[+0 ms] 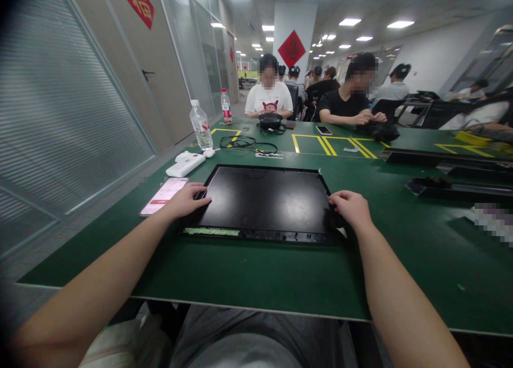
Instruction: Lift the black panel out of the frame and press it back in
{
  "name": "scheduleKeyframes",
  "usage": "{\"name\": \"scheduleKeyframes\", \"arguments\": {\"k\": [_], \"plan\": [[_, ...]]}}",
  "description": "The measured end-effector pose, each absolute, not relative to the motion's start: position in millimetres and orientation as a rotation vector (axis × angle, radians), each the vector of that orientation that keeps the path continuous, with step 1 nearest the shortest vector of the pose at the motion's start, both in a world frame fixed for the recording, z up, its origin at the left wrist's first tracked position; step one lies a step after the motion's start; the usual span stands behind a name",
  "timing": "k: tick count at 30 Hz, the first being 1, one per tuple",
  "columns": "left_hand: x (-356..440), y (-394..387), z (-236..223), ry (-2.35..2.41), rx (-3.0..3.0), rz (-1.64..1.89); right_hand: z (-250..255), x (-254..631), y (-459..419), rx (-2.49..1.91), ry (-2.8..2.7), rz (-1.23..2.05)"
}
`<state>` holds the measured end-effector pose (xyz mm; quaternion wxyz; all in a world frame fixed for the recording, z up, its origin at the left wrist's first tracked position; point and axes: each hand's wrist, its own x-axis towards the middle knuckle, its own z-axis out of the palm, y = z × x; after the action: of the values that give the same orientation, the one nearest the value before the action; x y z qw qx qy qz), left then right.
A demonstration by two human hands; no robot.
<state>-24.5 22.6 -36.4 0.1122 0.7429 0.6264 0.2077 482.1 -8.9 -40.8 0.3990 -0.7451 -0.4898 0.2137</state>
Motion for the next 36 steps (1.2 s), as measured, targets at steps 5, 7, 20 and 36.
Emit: {"name": "scheduleKeyframes", "arguments": {"k": [5, 7, 20, 36], "plan": [[-22.5, 21.6, -36.5, 1.839, 2.16, 0.619, -37.8, 479.1, -10.9, -1.898, -1.251, 0.532], [-21.1, 20.2, -36.6, 1.835, 2.122, 0.649, -36.3, 477.5, -11.8, -1.914, -1.254, 0.519], [-19.2, 1.8, -14.4, 1.331, 2.427, 0.417, -27.2, 470.2, -16.4, -1.956, -1.29, 0.471], [-38.7, 1.6, -4.5, 1.169, 2.364, 0.124, -26.5, 468.0, -17.0, -1.963, -1.291, 0.437]]}}
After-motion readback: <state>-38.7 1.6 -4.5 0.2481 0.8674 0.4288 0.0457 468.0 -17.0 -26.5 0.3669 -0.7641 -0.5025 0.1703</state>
